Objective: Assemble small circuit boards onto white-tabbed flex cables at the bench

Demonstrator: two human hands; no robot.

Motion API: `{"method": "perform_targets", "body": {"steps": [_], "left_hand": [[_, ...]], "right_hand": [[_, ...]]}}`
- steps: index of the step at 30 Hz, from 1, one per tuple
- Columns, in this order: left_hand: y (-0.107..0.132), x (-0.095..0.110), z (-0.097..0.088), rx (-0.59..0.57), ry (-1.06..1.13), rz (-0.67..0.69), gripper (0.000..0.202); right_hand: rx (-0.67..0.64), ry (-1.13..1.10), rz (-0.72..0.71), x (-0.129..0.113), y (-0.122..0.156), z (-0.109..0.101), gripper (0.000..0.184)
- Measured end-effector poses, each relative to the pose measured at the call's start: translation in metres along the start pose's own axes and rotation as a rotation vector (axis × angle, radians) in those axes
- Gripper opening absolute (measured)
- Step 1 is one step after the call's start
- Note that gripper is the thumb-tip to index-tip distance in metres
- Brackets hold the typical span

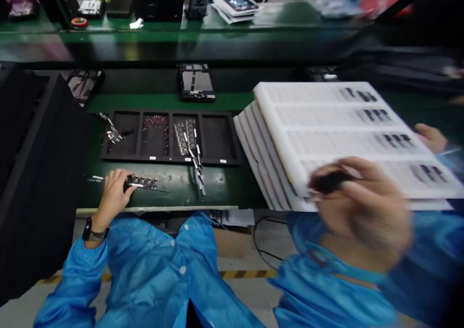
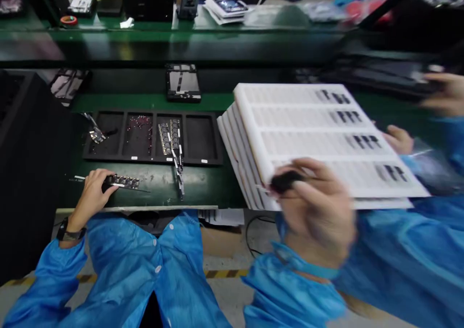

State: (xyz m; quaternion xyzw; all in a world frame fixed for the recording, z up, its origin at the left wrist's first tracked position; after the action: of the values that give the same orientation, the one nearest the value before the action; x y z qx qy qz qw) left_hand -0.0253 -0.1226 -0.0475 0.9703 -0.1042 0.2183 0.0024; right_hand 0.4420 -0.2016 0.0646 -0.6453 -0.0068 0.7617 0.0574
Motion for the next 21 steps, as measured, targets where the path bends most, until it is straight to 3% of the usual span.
{"method": "perform_targets", "body": {"steps": [4,7,12,21], "left_hand": [[-0.004,0.02,0.0,-0.036,-0.01,0.09,0.035],[-0.008,0.038,0.012,-0.076,0.025,0.191,0.034],[-0.013,0.049,0.028,-0.089,0.109,0.174,0.022],[-0.028,0.048,0.027,-0.184,0.253,0.081,0.024]], "right_hand": [[-0.053,-0.088,0.105,0.035,-0.061,0.074,0.034],[-0.062,-0.181,0.163,0.06,-0.094,0.108,0.031],[-0.133,-0.334,0.284,0.091,-0.117,0.13,0.032],[-0.351,-0.344,0.37,0.116,-0.145,0.154,0.03]]}}
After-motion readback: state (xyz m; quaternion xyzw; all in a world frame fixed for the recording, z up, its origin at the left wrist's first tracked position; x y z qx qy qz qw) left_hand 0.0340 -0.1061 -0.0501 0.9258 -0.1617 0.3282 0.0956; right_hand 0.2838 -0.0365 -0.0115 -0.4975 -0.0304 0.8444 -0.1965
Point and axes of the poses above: each hand's wrist, its own y-axis away from the middle knuckle, its own z-axis out of the palm, x = y × z, the point moved 1 cm from there along -y, towards the middle knuckle, and after that the axes turned 7 degrees about -z, right-handed, at the moved point
